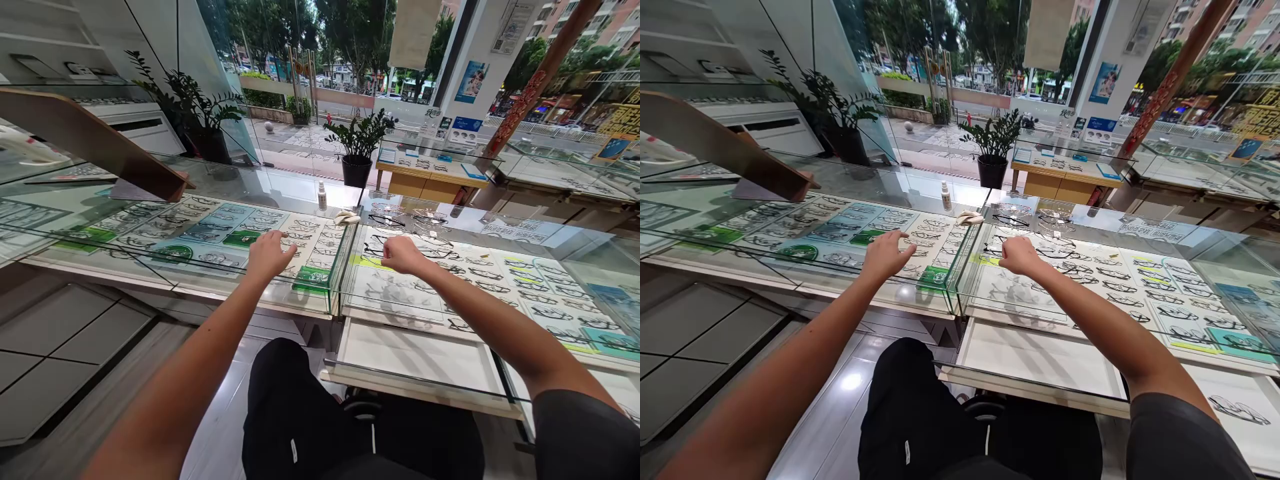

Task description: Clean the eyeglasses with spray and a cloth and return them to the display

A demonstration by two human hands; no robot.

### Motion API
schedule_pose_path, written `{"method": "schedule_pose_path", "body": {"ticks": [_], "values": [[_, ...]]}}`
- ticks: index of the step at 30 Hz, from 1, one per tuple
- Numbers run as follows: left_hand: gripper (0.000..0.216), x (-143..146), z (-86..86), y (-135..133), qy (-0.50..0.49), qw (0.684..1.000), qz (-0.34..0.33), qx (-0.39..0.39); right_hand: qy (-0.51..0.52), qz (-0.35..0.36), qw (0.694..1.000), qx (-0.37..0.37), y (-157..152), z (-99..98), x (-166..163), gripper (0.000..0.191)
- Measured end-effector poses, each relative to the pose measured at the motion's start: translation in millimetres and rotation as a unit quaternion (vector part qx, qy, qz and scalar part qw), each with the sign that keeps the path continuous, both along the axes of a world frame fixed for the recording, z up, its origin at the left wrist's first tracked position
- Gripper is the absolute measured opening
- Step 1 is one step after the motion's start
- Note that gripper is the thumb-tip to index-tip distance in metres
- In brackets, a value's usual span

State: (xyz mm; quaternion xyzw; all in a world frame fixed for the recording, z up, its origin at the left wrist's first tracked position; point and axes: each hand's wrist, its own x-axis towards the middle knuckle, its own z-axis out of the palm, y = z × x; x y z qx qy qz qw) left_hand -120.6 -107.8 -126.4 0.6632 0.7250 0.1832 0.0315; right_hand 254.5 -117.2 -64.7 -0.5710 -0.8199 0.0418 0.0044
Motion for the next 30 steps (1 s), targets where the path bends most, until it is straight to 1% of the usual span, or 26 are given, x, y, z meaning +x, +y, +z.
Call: {"method": "schedule_pose_path", "body": {"ticks": [5,10,16,23,26,27,28,30], "values": [[0.058,0,-0.3,1,-0.001,1.0,0.003,0.001,0.008,-0.008,1.0,0.017,-6,-6.3,6,0.007],[0.058,0,-0.9,1,-0.001,1.0,0.002,0.003,0.024,0.005,0.999,0.032,-26,-10.8,10,0.006],[0.061,-1,-1.8,0,-0.001,1.0,-0.001,0.007,0.026,0.03,0.996,0.078,-47,-15.9,6,0.007],[0.06,1,-0.9,-2,0.001,1.0,-0.003,0.007,0.039,0.044,0.995,0.078,-55,-20.0,9,0.01],[0.06,0,-1.1,-2,0.0,1.0,-0.005,0.007,0.034,0.033,0.996,0.071,-59,-18.4,9,0.01],[0.059,-1,-1.4,-2,0.0,1.0,-0.006,0.007,0.038,0.027,0.996,0.072,-63,-15.9,10,0.013],[0.059,-1,-1.9,-2,0.001,1.0,-0.008,0.006,0.046,0.024,0.996,0.076,-69,-12.3,12,0.02],[0.059,-3,-3.3,-1,0.004,1.0,-0.011,0.008,0.07,0.032,0.993,0.089,-89,-3.1,20,0.033]]}}
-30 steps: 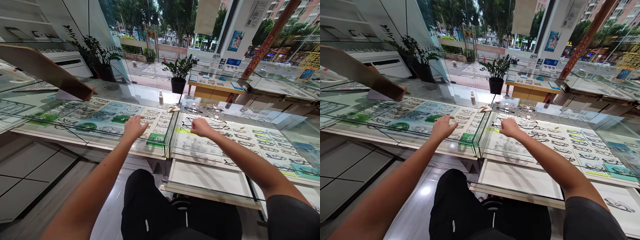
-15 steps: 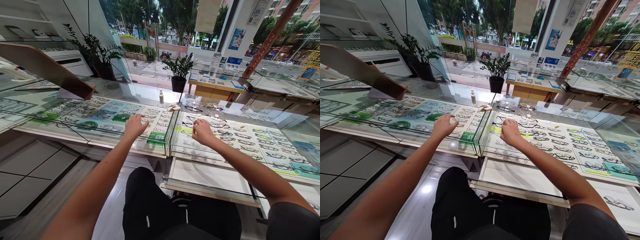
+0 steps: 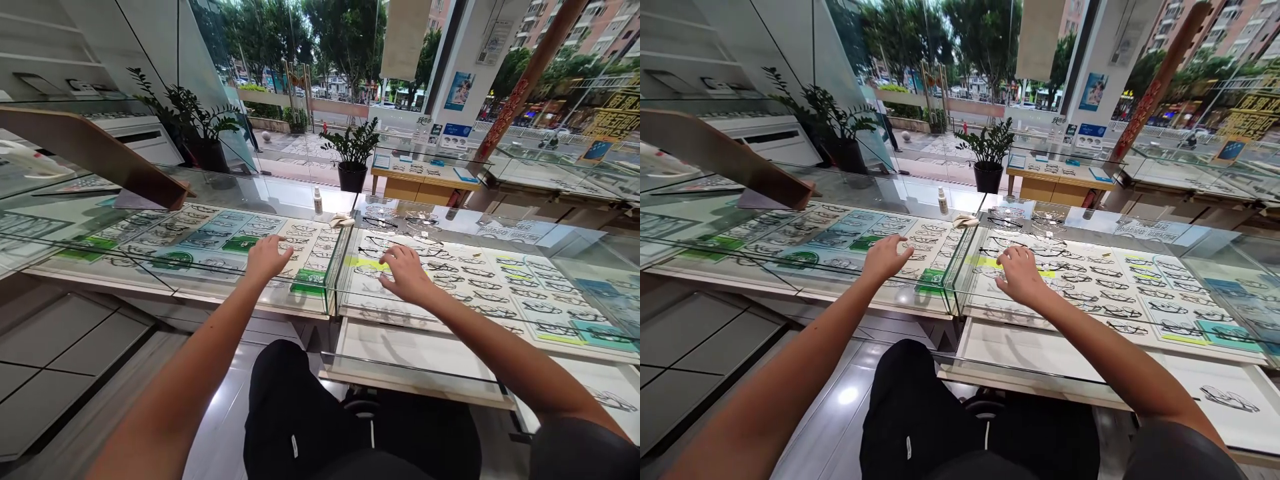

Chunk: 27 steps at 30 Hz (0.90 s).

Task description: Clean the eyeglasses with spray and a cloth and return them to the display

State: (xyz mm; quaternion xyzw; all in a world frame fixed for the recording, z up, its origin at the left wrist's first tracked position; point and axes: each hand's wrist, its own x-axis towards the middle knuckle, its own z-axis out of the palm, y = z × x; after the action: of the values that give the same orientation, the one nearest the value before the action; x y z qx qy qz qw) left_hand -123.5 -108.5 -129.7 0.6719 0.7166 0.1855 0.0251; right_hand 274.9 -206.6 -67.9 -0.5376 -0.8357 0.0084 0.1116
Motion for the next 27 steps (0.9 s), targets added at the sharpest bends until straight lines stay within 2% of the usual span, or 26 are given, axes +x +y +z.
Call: {"method": "schedule_pose_path", "body": {"ticks": [4,6,9,12,14,17,21,27], "values": [[0.06,-1,-2.8,1,0.01,1.0,-0.005,0.014,0.042,0.048,0.998,0.006,-68,8.6,39,0.038],[0.061,-1,-3.0,1,0.016,1.0,-0.01,0.014,0.042,0.054,0.998,-0.017,-105,-2.7,72,0.059],[0.06,0,-2.2,1,0.025,1.0,-0.014,0.01,-0.001,0.043,0.998,-0.039,-150,-41.6,130,0.111],[0.059,1,-2.4,2,0.03,0.999,-0.014,0.009,-0.051,-0.025,0.998,0.011,-177,-89.2,182,0.131],[0.059,0,-3.7,3,0.032,0.999,-0.013,0.01,-0.069,-0.08,0.992,0.063,-187,-113.2,203,0.132],[0.059,-1,-6.5,4,0.037,0.999,-0.013,0.009,-0.091,-0.124,0.98,0.127,-191,-130.3,213,0.125],[0.06,-1,-7.7,6,0.042,0.999,-0.011,0.005,-0.098,-0.153,0.965,0.191,-185,-133.9,207,0.107],[0.058,0,-7.2,4,0.044,0.999,-0.014,0.015,-0.067,-0.229,0.944,0.229,-168,-139.8,192,0.094]]}}
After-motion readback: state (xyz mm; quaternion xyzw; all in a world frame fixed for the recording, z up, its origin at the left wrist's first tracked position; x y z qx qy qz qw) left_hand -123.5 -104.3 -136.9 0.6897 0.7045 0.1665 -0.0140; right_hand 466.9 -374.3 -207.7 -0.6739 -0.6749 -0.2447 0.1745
